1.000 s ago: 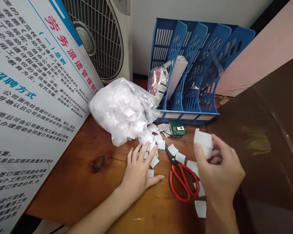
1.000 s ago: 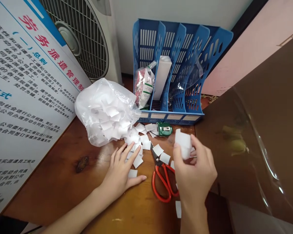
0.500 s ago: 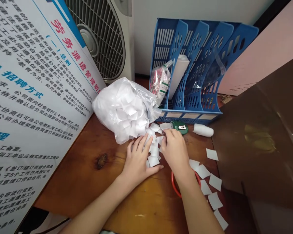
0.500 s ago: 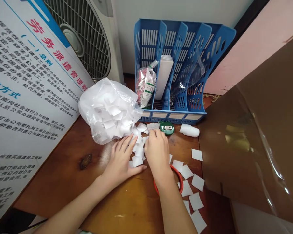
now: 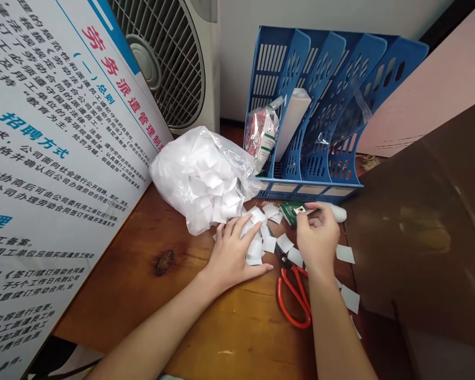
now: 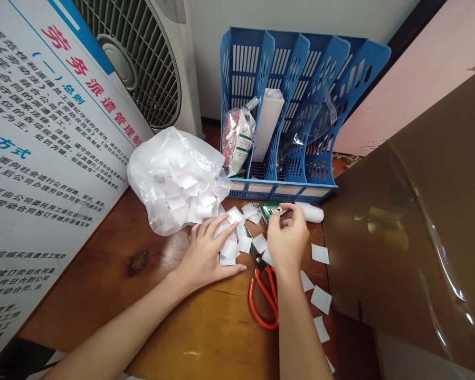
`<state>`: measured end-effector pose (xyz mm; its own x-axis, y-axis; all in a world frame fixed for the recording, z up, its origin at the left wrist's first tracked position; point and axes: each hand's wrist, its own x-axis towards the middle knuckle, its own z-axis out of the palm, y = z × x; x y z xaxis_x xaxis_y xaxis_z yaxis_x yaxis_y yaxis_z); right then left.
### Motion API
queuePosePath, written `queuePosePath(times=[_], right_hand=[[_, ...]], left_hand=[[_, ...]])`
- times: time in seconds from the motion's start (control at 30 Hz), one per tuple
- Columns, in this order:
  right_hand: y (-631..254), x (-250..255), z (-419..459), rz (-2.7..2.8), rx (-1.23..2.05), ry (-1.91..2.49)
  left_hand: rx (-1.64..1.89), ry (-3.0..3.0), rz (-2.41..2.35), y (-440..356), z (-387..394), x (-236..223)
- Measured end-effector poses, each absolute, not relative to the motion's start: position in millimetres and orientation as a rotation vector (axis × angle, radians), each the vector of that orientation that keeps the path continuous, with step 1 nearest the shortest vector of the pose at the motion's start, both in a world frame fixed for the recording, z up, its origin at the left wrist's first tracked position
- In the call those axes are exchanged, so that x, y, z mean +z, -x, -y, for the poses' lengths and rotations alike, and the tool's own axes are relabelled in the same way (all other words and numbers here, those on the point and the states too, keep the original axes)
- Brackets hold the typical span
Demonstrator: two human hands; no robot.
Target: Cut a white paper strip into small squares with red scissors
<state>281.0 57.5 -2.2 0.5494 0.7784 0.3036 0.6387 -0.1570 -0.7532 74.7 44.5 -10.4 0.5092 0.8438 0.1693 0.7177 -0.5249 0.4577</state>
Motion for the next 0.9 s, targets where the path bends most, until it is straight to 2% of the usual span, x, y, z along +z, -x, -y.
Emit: queuePosePath(times=[0.17,0.27,0.37,0.43,0.73,0.9], right_hand=[[-285.2,10.1,-43.8,1.005,-0.075,1.864],[-265.3,16.2,-34.3,1.337,-0.209,1.757],[-242.8,13.2,-31.4,1.771,-0.068,1.616],[-235.1,7.1,-33.3,1.874,0.017,1.619],[-263.3,0.0,-24.7,1.671,-0.119,1.925],[-256.9,0.4,-27.7,1.806,0.011,1.895]], left_hand=[[0.503,-2.458,-1.138,-76.6,-46.9,-11.2],[0.500,-2.453,-1.075,-76.2,-46.7,-11.3],[0.516,-2.447,-1.110,-75.1,-45.2,-12.3],[0.517,-2.443,-1.148,-73.9,-43.2,-13.9],[0.526,-2.442,-1.207,-67.5,-37.6,-14.2],[0.498,-2.451,-1.245,-68.6,-36.3,-10.5]])
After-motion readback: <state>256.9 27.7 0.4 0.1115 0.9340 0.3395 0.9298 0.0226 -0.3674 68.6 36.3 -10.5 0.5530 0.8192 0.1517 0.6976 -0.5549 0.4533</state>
